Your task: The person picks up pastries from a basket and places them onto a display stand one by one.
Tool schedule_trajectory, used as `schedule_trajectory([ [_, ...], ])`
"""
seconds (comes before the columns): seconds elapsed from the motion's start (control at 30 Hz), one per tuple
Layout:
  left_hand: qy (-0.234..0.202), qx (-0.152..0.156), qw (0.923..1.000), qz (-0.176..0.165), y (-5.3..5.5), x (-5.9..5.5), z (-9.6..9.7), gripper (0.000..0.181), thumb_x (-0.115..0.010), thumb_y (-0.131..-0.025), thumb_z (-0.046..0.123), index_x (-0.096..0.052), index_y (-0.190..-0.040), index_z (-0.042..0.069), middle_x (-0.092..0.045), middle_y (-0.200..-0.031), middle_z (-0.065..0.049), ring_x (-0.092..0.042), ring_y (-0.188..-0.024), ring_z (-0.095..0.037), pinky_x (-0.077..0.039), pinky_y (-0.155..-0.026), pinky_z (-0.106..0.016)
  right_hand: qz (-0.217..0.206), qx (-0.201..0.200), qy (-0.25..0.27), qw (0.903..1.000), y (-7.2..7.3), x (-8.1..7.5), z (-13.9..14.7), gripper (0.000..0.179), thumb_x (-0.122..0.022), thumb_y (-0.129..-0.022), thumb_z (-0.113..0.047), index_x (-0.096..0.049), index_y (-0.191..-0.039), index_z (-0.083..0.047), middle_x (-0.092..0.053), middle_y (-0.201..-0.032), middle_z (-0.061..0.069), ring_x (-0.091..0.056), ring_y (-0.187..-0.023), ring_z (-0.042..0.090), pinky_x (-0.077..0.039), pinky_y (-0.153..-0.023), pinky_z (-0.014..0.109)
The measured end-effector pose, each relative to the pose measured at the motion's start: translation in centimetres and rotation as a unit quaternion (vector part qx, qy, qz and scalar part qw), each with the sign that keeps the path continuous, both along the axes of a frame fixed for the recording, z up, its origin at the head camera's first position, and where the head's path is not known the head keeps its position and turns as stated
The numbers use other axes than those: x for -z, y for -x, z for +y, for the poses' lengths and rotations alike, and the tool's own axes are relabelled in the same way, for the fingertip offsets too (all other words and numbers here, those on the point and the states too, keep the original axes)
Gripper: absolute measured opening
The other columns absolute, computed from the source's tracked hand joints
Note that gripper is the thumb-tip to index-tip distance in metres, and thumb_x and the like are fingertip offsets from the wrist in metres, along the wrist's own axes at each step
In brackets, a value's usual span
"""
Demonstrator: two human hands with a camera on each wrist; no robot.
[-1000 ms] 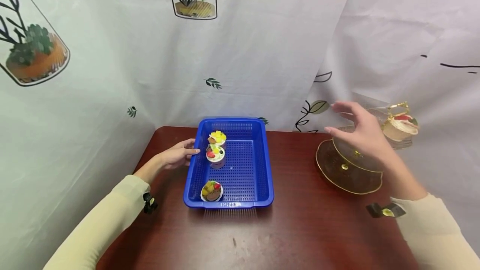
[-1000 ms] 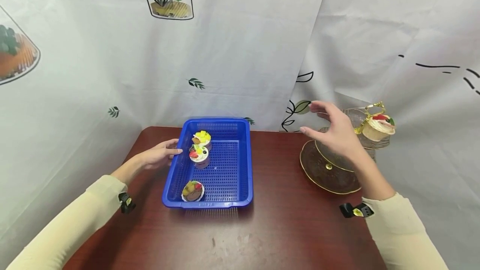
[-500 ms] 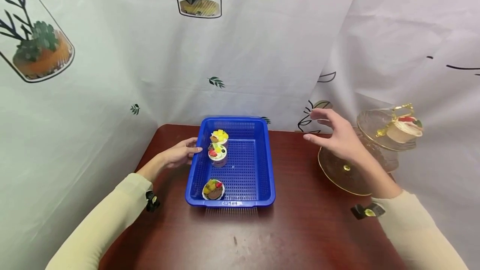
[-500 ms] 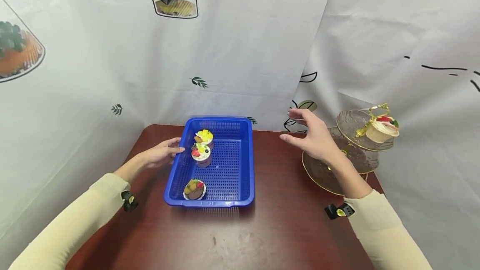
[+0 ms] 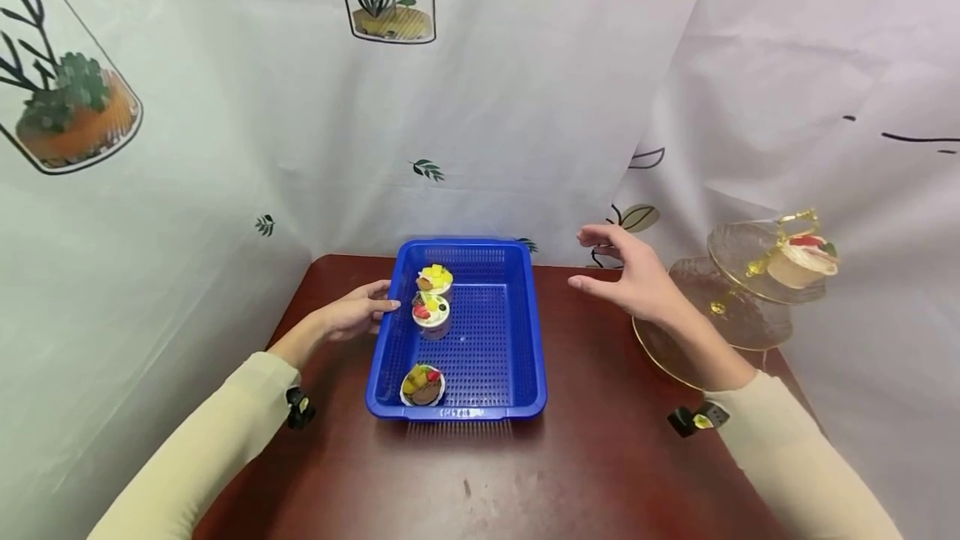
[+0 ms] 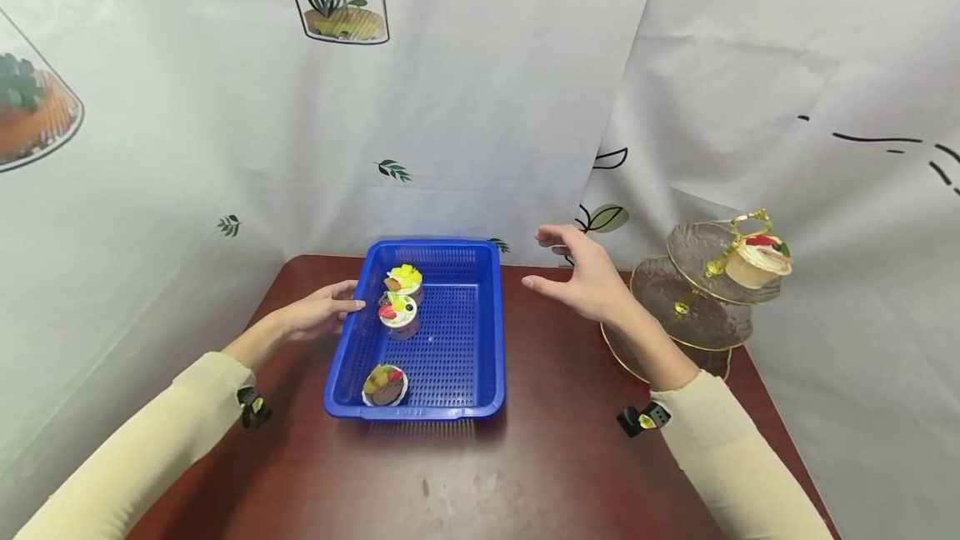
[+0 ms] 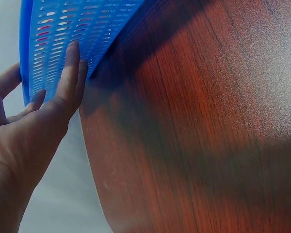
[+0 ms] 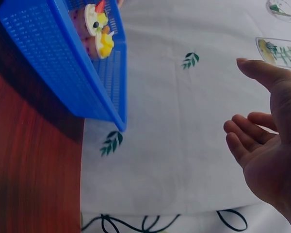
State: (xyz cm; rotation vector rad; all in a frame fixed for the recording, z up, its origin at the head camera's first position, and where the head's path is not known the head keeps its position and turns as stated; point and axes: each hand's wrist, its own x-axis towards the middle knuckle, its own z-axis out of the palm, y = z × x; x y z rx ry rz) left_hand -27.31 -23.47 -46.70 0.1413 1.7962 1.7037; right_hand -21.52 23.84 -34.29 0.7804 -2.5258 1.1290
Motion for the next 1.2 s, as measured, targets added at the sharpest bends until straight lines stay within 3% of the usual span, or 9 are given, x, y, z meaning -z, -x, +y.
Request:
schedule_trajectory([
  [0.43, -0.001, 0.006, 1.0000, -0.001, 0.2, 0.6, -0.4, 0.059, -0.052, -0.104, 0.015, -0.020, -0.154, 0.008, -0.041, -0.146, -0.028, -0.056, -0.121, -0.041, -0.051, -0.091, -0.057, -0.034, -0.050, 0.047, 0.9970, 0.6, 1.5, -4.0, 0.068, -0.087, -0.077, -0.027, -0.054, -0.134, -0.010, -0.061, -0.126, 0.004, -0.058, -0.119, 0.024, -0.046, -0.103, 0.041],
  [0.93, -0.008, 0.029, 0.9995, 0.003, 0.3, 0.3, -0.4, 0.058, -0.048, -0.105, 0.015, -0.018, -0.154, 0.007, -0.040, -0.146, -0.028, -0.054, -0.124, -0.044, -0.050, -0.093, -0.059, -0.060, -0.077, 0.004, 0.9952, 0.7, 5.4, -8.5, 0.069, -0.084, -0.078, -0.040, -0.055, -0.133, -0.010, -0.062, -0.126, 0.007, -0.059, -0.115, 0.022, -0.049, -0.100, 0.039],
  [1.2, -0.008, 0.021, 0.9997, -0.002, 0.3, 0.3, -0.2, 0.057, -0.050, -0.105, 0.015, -0.021, -0.153, 0.007, -0.042, -0.145, -0.028, -0.056, -0.121, -0.043, -0.051, -0.092, -0.058, -0.085, -0.098, -0.008, 0.9915, 0.6, 7.1, -10.8, 0.069, -0.084, -0.079, -0.040, -0.054, -0.135, -0.011, -0.061, -0.125, 0.003, -0.059, -0.115, 0.017, -0.049, -0.099, 0.035],
])
